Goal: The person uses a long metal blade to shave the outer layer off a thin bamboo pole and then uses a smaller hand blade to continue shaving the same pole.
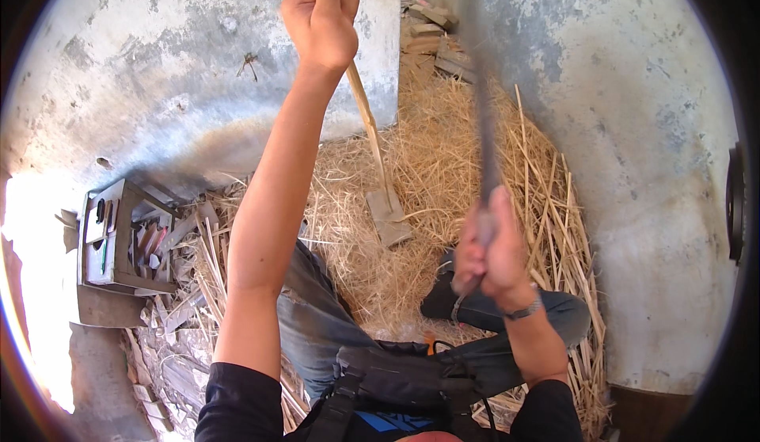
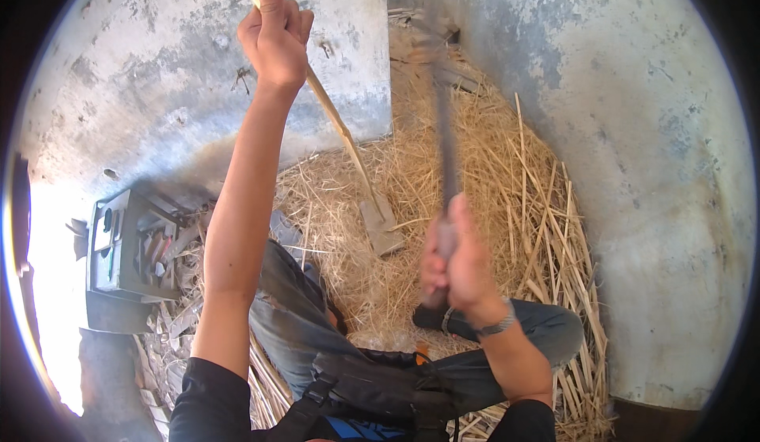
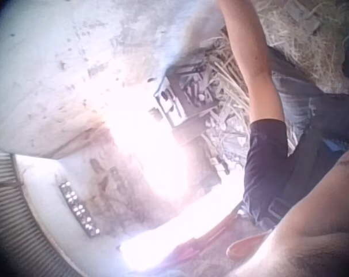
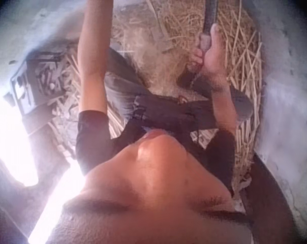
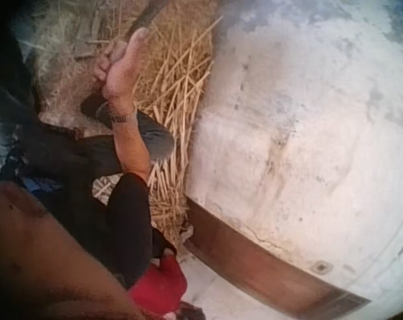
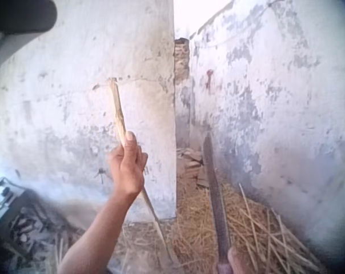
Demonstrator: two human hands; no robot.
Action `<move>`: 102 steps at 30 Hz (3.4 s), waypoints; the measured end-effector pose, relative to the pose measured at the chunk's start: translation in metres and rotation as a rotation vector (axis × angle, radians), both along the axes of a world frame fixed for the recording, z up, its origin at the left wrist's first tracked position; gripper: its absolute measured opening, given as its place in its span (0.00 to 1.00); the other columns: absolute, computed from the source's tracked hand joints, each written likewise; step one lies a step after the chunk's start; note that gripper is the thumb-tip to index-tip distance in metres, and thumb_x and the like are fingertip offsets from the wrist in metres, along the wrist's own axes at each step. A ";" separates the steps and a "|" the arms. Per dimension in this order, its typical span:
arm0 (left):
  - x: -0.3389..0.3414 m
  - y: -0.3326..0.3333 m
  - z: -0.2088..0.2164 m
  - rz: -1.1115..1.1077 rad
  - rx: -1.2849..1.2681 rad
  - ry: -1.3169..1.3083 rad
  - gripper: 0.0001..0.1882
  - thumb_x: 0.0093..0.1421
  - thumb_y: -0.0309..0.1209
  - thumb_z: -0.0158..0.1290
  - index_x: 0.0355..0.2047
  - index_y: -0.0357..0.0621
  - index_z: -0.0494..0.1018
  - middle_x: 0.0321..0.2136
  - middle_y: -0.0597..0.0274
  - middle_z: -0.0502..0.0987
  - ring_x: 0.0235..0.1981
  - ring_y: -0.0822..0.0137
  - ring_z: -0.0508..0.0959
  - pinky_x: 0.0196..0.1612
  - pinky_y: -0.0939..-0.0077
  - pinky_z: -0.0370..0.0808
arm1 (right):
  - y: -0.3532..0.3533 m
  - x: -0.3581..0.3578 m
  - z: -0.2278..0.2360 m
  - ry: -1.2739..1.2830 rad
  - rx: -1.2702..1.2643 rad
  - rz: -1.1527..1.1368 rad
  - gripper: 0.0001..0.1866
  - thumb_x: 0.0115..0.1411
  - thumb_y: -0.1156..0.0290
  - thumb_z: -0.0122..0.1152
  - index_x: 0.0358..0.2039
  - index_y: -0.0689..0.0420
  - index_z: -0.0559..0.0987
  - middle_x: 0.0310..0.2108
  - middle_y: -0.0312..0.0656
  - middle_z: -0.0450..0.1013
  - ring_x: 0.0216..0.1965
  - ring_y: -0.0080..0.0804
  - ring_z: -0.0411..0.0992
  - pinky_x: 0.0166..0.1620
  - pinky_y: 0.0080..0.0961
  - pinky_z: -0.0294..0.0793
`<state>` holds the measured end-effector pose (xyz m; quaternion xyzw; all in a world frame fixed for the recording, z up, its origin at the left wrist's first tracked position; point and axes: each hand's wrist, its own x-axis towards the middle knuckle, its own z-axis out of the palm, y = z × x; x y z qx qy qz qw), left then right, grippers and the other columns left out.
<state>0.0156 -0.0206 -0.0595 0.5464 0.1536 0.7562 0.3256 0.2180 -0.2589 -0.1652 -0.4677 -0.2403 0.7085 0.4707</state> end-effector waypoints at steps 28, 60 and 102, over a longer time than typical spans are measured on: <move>0.024 -0.007 0.003 -0.077 0.044 0.021 0.30 0.72 0.46 0.47 0.15 0.50 0.52 0.11 0.71 0.51 0.13 0.77 0.49 0.17 0.76 0.47 | -0.005 0.015 0.008 0.226 -0.248 0.180 0.37 0.64 0.26 0.39 0.23 0.51 0.67 0.12 0.29 0.57 0.09 0.21 0.55 0.16 0.27 0.62; -0.013 -0.017 -0.004 -0.133 0.058 0.069 0.26 0.72 0.40 0.42 0.16 0.49 0.52 0.11 0.70 0.50 0.12 0.76 0.48 0.17 0.77 0.47 | 0.017 0.006 0.052 0.090 0.027 -0.003 0.37 0.64 0.26 0.40 0.22 0.51 0.67 0.10 0.27 0.54 0.08 0.18 0.52 0.13 0.25 0.57; 0.002 -0.015 -0.005 -0.189 0.001 0.025 0.23 0.70 0.35 0.43 0.16 0.49 0.53 0.12 0.70 0.52 0.13 0.77 0.49 0.17 0.77 0.48 | 0.010 -0.036 -0.062 0.020 -0.202 0.144 0.36 0.66 0.30 0.43 0.21 0.52 0.66 0.12 0.29 0.60 0.10 0.20 0.60 0.16 0.25 0.63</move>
